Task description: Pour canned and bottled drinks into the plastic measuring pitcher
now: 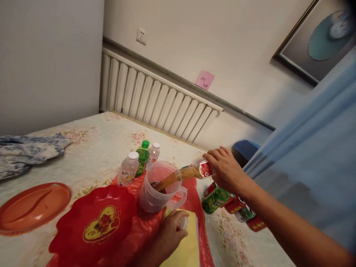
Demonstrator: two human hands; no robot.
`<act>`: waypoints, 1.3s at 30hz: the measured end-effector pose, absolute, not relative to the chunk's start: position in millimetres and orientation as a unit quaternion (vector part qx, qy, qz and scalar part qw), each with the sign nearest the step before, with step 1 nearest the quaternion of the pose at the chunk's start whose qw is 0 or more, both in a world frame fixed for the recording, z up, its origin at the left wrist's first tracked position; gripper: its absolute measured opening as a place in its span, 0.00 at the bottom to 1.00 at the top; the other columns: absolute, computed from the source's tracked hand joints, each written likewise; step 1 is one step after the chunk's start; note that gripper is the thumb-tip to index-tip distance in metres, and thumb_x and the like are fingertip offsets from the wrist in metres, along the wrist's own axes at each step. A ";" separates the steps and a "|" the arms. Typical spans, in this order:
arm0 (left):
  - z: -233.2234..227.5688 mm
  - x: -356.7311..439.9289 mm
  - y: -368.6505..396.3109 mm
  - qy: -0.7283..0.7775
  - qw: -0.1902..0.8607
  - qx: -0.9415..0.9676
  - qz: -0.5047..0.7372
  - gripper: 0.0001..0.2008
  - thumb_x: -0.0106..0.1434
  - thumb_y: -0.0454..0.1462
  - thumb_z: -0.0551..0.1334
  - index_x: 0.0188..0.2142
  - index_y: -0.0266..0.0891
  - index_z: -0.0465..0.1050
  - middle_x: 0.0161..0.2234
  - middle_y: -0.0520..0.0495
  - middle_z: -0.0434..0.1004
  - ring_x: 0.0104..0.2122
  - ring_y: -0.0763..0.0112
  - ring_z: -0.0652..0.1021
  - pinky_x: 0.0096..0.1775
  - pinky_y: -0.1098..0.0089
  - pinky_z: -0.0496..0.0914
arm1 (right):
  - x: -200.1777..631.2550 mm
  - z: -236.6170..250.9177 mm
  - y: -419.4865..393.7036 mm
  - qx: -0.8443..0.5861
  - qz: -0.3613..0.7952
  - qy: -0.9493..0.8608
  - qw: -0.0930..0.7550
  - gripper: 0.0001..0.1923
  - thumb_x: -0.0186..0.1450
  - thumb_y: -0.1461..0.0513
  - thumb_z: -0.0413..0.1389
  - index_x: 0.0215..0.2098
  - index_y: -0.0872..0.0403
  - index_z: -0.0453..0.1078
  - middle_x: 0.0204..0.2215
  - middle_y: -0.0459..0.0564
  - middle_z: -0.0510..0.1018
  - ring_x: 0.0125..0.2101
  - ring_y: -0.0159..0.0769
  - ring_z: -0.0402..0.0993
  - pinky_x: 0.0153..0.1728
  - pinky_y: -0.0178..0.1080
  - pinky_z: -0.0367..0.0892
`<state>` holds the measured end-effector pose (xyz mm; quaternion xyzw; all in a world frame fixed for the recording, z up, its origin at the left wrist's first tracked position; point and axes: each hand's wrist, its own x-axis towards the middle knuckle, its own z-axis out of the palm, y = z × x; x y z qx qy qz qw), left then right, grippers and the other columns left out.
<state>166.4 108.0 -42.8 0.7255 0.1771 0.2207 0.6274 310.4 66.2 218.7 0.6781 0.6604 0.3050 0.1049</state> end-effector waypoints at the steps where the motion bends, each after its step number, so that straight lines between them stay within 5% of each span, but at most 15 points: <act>1: -43.3 167.1 108.0 0.180 0.636 0.718 0.219 0.26 0.44 0.26 0.57 0.44 0.41 0.73 0.37 0.51 0.70 0.29 0.72 0.67 0.33 0.73 0.63 | 308.3 221.6 68.0 0.673 0.309 0.662 0.112 0.24 0.55 0.71 0.54 0.51 0.54 0.67 0.45 0.55 0.74 0.46 0.46 0.65 0.57 0.54 0.51; 10: -37.8 165.8 109.5 0.178 0.664 0.694 0.215 0.25 0.46 0.28 0.57 0.45 0.38 0.74 0.28 0.56 0.62 0.26 0.74 0.64 0.28 0.74 0.60 | 279.7 243.7 83.9 0.622 0.323 0.698 0.146 0.22 0.59 0.73 0.52 0.51 0.52 0.67 0.45 0.53 0.73 0.51 0.48 0.62 0.61 0.58 0.45; 16: -39.8 165.4 110.4 0.175 0.652 0.701 0.230 0.22 0.49 0.30 0.57 0.45 0.40 0.74 0.28 0.55 0.65 0.27 0.73 0.65 0.30 0.74 0.62 | 272.8 241.9 89.6 0.601 0.330 0.713 0.146 0.17 0.64 0.71 0.50 0.49 0.51 0.67 0.44 0.52 0.73 0.51 0.47 0.62 0.62 0.58 0.44; 23: -35.7 162.6 110.7 0.169 0.651 0.704 0.229 0.22 0.51 0.30 0.56 0.46 0.38 0.74 0.29 0.54 0.67 0.27 0.73 0.66 0.31 0.73 0.63 | 286.3 226.3 82.4 0.643 0.316 0.685 0.134 0.23 0.59 0.72 0.51 0.52 0.53 0.66 0.47 0.53 0.74 0.51 0.47 0.63 0.61 0.58 0.44; 31: -51.0 168.7 109.9 0.154 0.714 0.647 0.219 0.22 0.53 0.32 0.58 0.50 0.36 0.68 0.26 0.57 0.63 0.27 0.74 0.68 0.30 0.73 0.62 | 320.0 184.0 43.3 0.747 0.156 0.642 -0.075 0.31 0.51 0.69 0.55 0.54 0.53 0.64 0.49 0.55 0.73 0.48 0.46 0.67 0.51 0.50 0.60; 39: -48.2 174.0 108.0 0.120 0.791 0.564 0.203 0.16 0.52 0.36 0.60 0.41 0.36 0.66 0.27 0.54 0.67 0.26 0.73 0.69 0.29 0.72 0.62 | 320.1 94.0 -33.7 0.848 -0.029 0.448 -0.280 0.29 0.48 0.65 0.57 0.50 0.56 0.69 0.43 0.53 0.78 0.41 0.47 0.75 0.42 0.45 0.69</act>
